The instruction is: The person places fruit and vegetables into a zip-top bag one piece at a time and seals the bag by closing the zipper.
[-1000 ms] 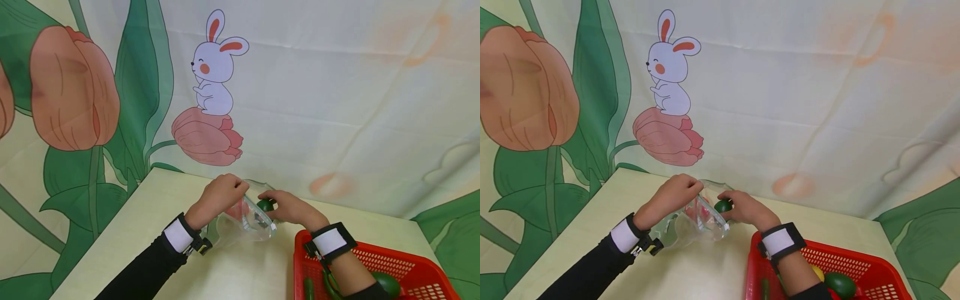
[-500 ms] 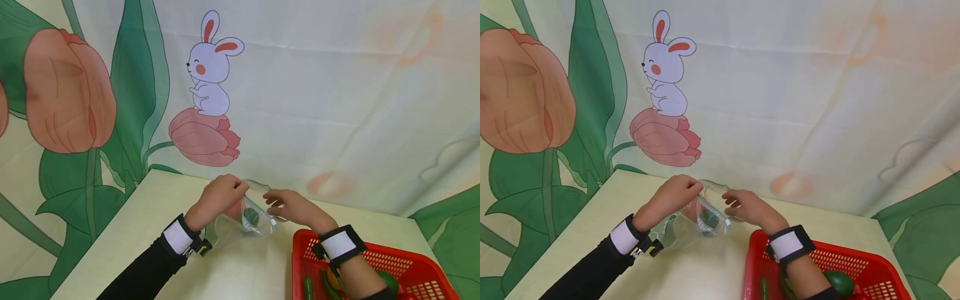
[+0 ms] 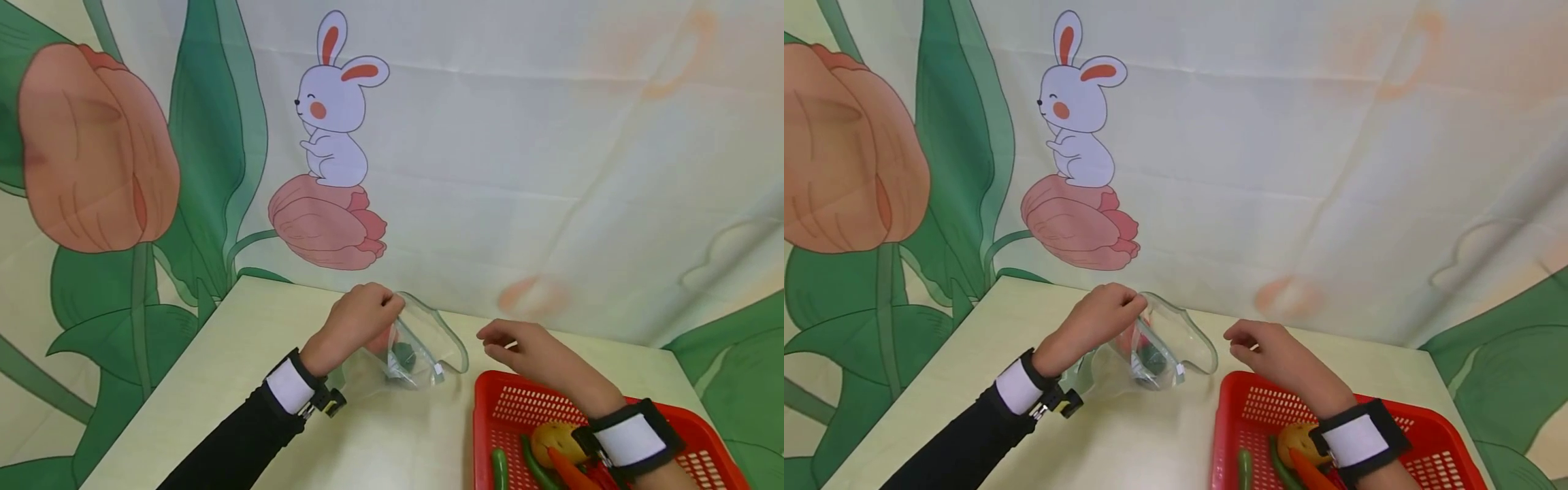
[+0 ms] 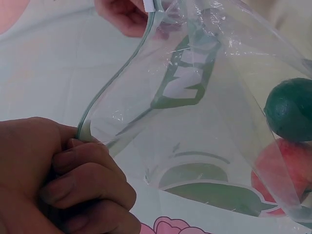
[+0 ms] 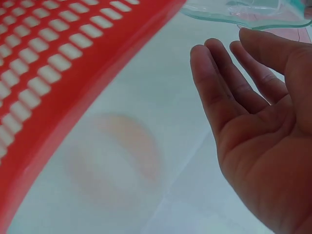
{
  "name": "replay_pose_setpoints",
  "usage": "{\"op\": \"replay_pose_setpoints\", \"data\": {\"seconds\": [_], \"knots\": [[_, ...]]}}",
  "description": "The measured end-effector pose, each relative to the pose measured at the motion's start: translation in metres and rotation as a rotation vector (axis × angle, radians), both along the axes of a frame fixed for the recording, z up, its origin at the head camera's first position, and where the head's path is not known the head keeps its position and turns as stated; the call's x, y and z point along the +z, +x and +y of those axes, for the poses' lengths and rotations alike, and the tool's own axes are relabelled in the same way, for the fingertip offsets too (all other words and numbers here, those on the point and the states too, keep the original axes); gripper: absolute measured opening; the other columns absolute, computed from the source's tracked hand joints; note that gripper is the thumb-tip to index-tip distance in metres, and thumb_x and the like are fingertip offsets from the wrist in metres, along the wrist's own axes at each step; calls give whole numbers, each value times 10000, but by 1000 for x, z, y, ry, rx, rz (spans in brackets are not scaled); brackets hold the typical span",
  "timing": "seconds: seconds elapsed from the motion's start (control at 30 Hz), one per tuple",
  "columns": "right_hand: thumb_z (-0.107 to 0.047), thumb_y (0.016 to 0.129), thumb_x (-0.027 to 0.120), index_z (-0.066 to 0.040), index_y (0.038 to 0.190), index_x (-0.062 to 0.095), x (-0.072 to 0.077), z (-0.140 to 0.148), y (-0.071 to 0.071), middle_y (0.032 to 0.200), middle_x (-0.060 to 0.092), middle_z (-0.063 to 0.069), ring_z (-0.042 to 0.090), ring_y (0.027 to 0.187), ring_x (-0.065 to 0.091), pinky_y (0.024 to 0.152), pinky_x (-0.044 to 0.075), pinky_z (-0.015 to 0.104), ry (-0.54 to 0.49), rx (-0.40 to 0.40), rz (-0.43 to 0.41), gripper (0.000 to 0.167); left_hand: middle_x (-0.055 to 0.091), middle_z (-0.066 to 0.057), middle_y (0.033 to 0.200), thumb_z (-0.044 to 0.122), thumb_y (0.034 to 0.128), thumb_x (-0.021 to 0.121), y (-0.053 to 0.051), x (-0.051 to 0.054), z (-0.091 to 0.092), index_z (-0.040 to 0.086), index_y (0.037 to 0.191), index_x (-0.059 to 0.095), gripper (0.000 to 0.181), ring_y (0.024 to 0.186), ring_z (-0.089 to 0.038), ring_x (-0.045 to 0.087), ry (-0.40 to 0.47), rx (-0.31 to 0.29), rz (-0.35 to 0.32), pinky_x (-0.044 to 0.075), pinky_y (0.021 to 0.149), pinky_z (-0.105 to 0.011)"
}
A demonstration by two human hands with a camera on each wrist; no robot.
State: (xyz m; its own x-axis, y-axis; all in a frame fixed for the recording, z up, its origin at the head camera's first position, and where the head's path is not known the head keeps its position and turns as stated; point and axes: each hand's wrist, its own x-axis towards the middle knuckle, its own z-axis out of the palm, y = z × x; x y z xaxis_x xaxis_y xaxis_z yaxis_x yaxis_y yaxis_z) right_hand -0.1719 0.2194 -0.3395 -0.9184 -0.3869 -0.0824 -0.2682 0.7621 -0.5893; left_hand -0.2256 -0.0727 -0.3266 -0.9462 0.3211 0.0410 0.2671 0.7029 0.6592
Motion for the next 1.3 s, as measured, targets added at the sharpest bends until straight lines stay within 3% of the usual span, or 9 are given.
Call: {"op": "replay_pose_setpoints", "data": {"seconds": [0.23,0.37,0.53,0.67,0.8,0.87,1.0,1.1,1.3], "knots": [[-200,940,608,-184,1107,639,-8,17,22,1087,654,-60,143,1008,632,836,534,259,18,-2,17,171,315,65,523,269,908,437,1,2,-1,157,525,405,400,491,-99,301,-3,7,0,177,457,-261],[-213,935,612,-187,1081,659,-12,20,32,1046,666,-77,88,954,628,801,529,237,64,4,-23,155,321,59,517,277,915,437,2,1,-4,155,525,411,410,483,-104,309,0,11,-15,180,450,-259],[-244,914,639,-199,1051,682,-17,17,46,992,670,-83,61,874,586,753,520,227,106,-15,-120,151,337,57,517,287,920,440,2,-2,-6,156,525,429,416,480,-110,331,-5,15,-20,196,452,-260],[-324,865,685,-187,1039,696,-26,15,60,951,667,-46,132,849,575,748,541,295,86,-114,-313,221,327,64,519,284,913,435,2,-3,-6,159,527,422,407,480,-104,318,4,7,-15,185,452,-259],[-275,847,710,-141,1030,706,-38,15,72,913,674,-8,171,800,588,762,566,367,89,-229,-493,227,329,64,517,278,911,435,2,-1,-5,156,525,425,405,480,-104,316,4,9,-10,182,452,-259],[-218,851,707,-130,1015,707,-43,14,76,899,679,-3,176,779,594,779,567,390,110,-258,-519,187,332,64,516,274,910,435,3,0,-5,155,524,427,404,480,-104,319,0,12,-6,181,452,-259],[-183,847,711,-137,995,708,-47,9,81,897,687,-16,162,764,593,818,560,432,142,-288,-493,156,333,65,517,273,911,433,2,1,-5,154,525,431,404,482,-103,318,-4,13,-3,180,452,-259],[-181,855,702,-141,985,706,-49,4,85,883,683,-22,160,754,583,784,559,423,134,-283,-492,136,333,64,518,277,909,434,2,2,-5,155,527,431,402,484,-103,316,-4,10,3,180,454,-258],[-222,879,680,-126,973,691,-60,-7,92,812,649,-3,180,735,562,698,518,348,94,-253,-592,135,330,64,517,276,908,431,1,3,-5,155,525,429,402,485,-102,321,-9,8,2,178,455,-259]]}}
